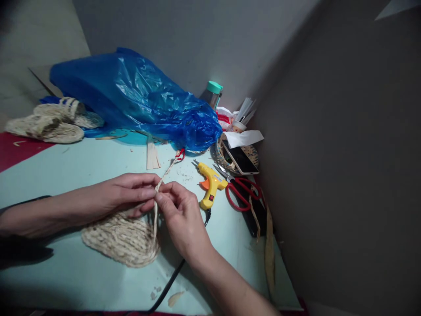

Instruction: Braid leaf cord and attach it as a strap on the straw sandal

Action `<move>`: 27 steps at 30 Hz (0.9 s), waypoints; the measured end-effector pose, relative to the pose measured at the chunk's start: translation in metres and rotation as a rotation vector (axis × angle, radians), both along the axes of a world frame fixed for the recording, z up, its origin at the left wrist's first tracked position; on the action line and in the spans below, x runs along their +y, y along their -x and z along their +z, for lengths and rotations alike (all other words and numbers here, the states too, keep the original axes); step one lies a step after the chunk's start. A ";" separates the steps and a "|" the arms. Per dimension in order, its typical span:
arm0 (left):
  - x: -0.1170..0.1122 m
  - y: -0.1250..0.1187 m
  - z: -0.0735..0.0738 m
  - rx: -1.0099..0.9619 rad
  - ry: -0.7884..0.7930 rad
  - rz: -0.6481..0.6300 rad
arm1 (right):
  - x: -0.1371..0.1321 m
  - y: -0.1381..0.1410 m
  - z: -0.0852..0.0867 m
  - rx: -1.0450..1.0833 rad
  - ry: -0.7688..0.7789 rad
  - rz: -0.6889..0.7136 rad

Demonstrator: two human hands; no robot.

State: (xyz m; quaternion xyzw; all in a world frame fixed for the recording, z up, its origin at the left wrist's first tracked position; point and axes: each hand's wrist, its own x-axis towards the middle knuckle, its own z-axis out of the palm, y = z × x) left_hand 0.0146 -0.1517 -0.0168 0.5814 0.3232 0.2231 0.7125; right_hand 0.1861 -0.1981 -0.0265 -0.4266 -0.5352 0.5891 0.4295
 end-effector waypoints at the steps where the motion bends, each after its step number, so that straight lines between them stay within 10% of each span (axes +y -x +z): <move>1: 0.000 0.000 -0.002 -0.012 0.039 0.000 | 0.000 -0.001 0.000 -0.046 -0.012 0.000; 13: -0.005 -0.002 0.000 0.227 -0.034 0.162 | -0.008 0.002 0.006 -0.927 -0.582 -0.119; 27: -0.012 -0.002 -0.005 0.163 0.077 0.260 | -0.015 0.005 -0.003 -1.084 -1.142 0.025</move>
